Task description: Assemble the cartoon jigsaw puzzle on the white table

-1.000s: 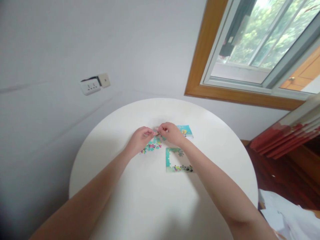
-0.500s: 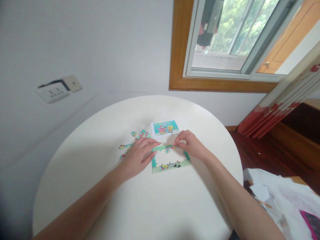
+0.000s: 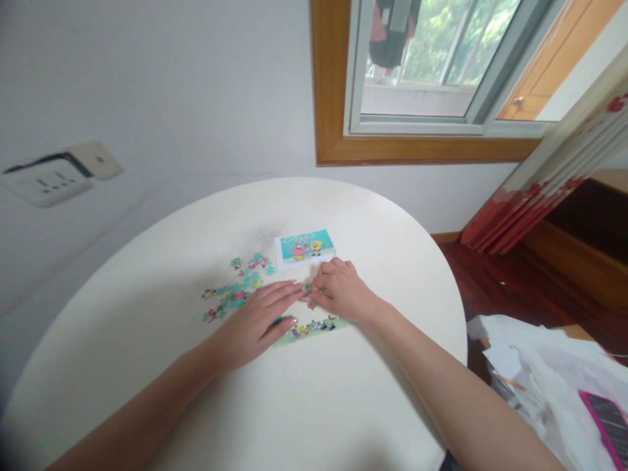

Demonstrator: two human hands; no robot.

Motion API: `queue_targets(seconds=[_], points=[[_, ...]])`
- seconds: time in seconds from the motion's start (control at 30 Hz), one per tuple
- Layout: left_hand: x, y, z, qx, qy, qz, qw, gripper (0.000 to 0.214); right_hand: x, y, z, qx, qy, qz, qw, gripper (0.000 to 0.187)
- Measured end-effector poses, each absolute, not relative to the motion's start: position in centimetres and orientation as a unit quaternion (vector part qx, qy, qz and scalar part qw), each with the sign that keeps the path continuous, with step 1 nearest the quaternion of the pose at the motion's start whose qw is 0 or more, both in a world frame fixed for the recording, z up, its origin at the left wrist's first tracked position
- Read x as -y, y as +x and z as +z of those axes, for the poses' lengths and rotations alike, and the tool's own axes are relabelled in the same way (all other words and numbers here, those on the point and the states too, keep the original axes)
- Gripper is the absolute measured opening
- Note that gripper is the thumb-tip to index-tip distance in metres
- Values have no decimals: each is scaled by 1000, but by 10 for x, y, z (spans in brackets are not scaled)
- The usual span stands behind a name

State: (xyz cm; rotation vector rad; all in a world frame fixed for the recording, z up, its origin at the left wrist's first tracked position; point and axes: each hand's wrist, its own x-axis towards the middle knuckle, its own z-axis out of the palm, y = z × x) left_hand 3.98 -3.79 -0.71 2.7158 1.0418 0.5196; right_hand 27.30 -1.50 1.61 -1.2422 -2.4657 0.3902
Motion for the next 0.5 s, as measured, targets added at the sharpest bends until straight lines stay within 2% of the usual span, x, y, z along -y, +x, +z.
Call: queue_targets(seconds=[0.23, 0.5], points=[[36, 38, -11, -338, 920, 174, 95, 44, 15, 271, 16, 875, -444, 115, 155, 15], [35, 37, -10, -335, 920, 174, 106, 42, 18, 271, 19, 882, -442, 90, 141, 28]])
